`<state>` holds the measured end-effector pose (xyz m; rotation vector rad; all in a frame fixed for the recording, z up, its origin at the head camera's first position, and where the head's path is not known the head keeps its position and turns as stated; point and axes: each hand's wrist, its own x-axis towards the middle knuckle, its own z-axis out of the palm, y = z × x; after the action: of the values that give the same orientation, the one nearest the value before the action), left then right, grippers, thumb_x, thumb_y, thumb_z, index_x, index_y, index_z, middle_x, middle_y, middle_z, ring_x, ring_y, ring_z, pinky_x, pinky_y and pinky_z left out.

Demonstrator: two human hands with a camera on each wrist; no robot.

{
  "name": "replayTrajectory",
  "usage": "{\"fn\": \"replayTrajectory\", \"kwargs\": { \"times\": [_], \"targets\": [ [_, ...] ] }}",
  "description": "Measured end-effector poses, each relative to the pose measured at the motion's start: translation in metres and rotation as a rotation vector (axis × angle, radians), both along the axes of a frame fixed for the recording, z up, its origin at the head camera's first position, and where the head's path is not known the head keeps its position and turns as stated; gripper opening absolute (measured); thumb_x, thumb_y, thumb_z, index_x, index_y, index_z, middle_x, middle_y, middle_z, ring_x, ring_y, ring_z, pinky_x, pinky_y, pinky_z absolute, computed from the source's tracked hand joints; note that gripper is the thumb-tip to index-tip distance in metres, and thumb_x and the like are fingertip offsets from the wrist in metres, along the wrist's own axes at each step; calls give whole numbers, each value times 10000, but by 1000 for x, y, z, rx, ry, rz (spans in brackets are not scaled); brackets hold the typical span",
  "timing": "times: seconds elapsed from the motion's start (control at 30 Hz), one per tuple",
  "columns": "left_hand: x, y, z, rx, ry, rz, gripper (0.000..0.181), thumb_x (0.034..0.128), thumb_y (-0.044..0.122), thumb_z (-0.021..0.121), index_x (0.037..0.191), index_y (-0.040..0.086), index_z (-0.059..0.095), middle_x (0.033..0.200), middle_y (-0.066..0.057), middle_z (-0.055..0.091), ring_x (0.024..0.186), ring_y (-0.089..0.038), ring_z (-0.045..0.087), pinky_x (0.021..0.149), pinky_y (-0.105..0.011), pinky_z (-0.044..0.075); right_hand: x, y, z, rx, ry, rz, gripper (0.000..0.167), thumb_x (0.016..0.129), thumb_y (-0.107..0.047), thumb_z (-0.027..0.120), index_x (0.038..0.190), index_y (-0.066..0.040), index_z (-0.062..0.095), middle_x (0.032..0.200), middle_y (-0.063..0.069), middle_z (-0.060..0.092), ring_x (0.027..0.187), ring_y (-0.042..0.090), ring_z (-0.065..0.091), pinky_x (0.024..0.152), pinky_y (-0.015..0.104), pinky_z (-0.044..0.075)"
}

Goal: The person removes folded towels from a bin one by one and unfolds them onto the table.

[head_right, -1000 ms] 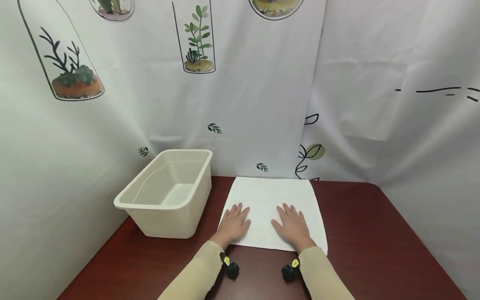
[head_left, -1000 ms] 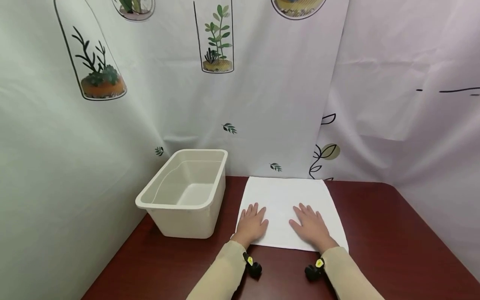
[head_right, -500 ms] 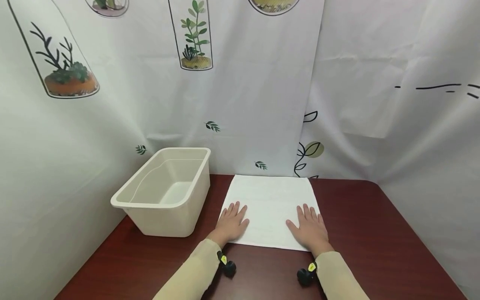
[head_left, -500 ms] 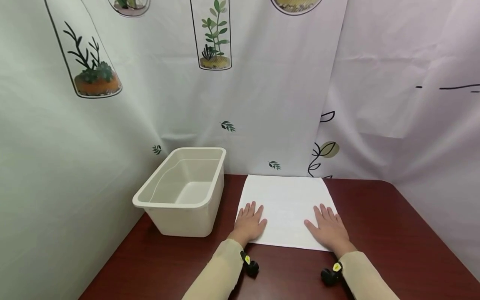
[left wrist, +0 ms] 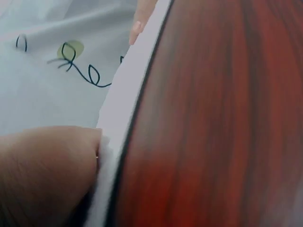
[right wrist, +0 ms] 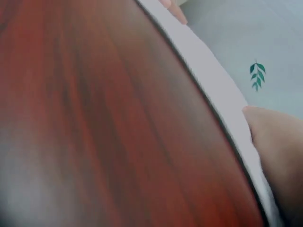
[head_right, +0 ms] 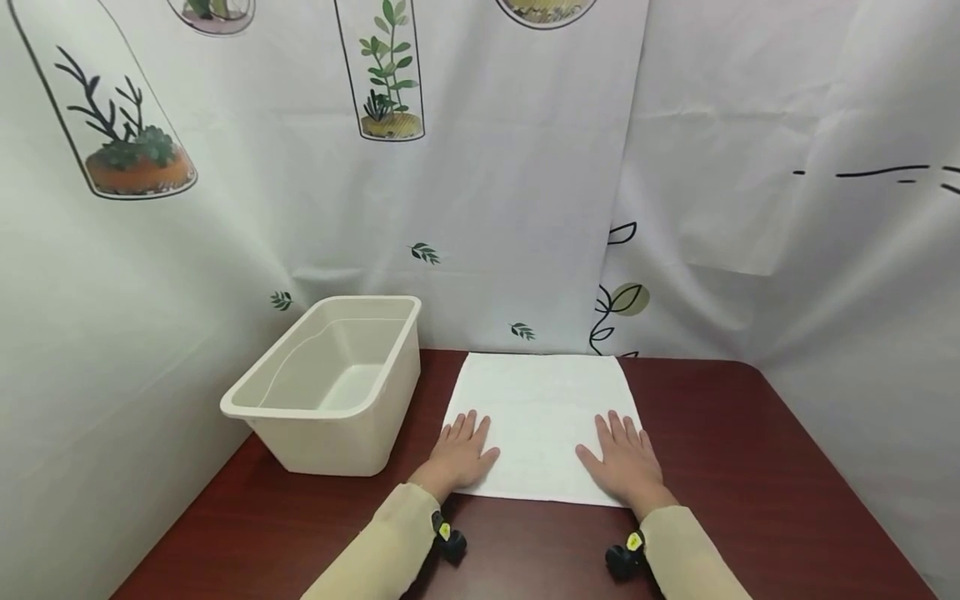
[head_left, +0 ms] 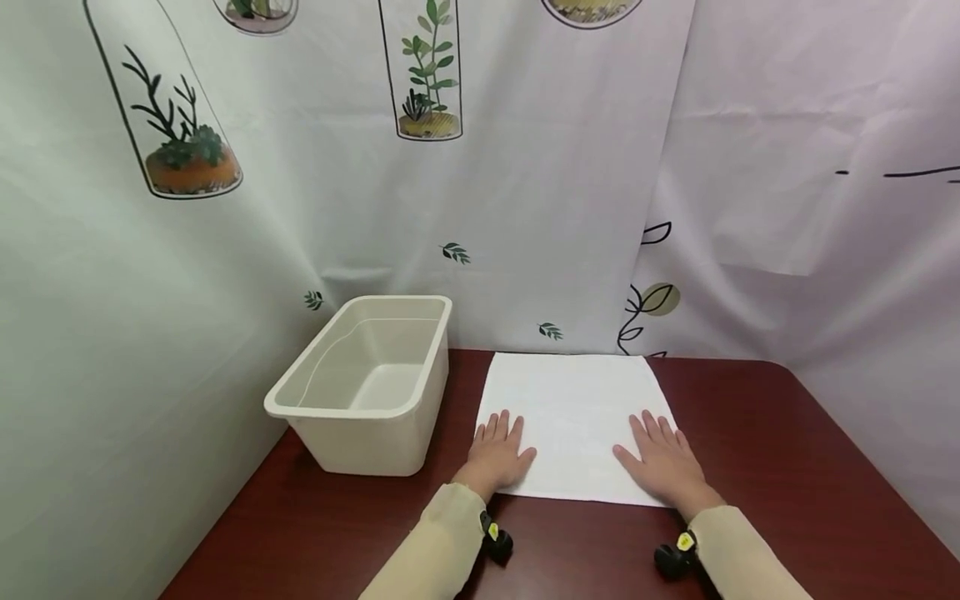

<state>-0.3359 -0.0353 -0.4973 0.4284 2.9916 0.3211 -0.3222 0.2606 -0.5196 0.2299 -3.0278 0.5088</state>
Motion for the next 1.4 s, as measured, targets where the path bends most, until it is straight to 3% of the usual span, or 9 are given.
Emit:
{"fn": "replayTrajectory", "kwargs": {
  "times": [0.2,0.3,0.37,0.47,0.6,0.7,0.87,1.1,1.4],
  "targets": [
    [-4,9,27,-32,-81,60,728,1019,486,490,1592,79,300,1657,-183,209,1540,-334,162,1232,-479,157,-13,-2,25,29,-63,51,884,991,-557,513,1532,103,282,1587,372,184,1449,590,117,1147,710,106],
    [-18,27,41,-47,-63,100,698,1030,453,486,1594,85,299,1658,-194,197,1542,-341,146,1237,-469,142,-34,-20,43,51,-41,58,806,995,-438,564,1522,111,299,1579,366,222,1449,578,162,1151,695,157],
    [-33,41,42,-59,-24,105,659,1051,434,445,1599,102,291,1665,-185,180,1545,-338,133,1239,-465,133,-51,-37,51,32,-6,66,757,1006,-390,553,1517,112,310,1577,357,242,1451,563,188,1154,683,178],
    [-51,57,33,-32,37,85,603,1073,385,389,1597,100,299,1663,-188,184,1540,-347,146,1234,-474,155,-74,-66,48,-32,19,90,676,1024,-319,510,1518,104,322,1579,338,263,1458,540,210,1158,676,181],
    [-64,61,7,1,79,50,576,1081,361,343,1587,87,320,1647,-203,224,1527,-365,186,1217,-500,200,-88,-89,27,-67,-12,82,606,1043,-283,456,1517,80,353,1581,311,293,1464,519,227,1161,675,172],
    [-69,55,-12,2,76,48,596,1079,413,321,1599,121,304,1660,-177,208,1537,-351,157,1222,-511,168,-92,-88,9,-35,-27,64,612,1059,-345,413,1534,38,358,1599,294,268,1475,515,195,1169,678,125],
    [-78,41,-28,19,102,52,697,1052,581,262,1623,181,244,1689,-118,138,1555,-313,86,1233,-515,106,-99,-63,-10,4,-1,24,769,1037,-595,305,1590,-61,294,1644,263,157,1503,499,96,1175,676,27],
    [-80,25,-30,106,97,111,827,987,699,307,1623,175,242,1686,-156,103,1553,-346,53,1232,-529,77,-94,-25,-5,-8,-41,-63,937,981,-724,281,1598,-21,221,1639,309,67,1495,528,20,1166,685,-16],
    [-77,19,-27,106,98,168,858,977,714,306,1622,154,236,1685,-168,96,1554,-346,51,1237,-506,71,-91,0,0,-3,-69,-138,995,974,-720,327,1585,48,159,1620,351,24,1486,541,-20,1174,669,-31]
  ]
}}
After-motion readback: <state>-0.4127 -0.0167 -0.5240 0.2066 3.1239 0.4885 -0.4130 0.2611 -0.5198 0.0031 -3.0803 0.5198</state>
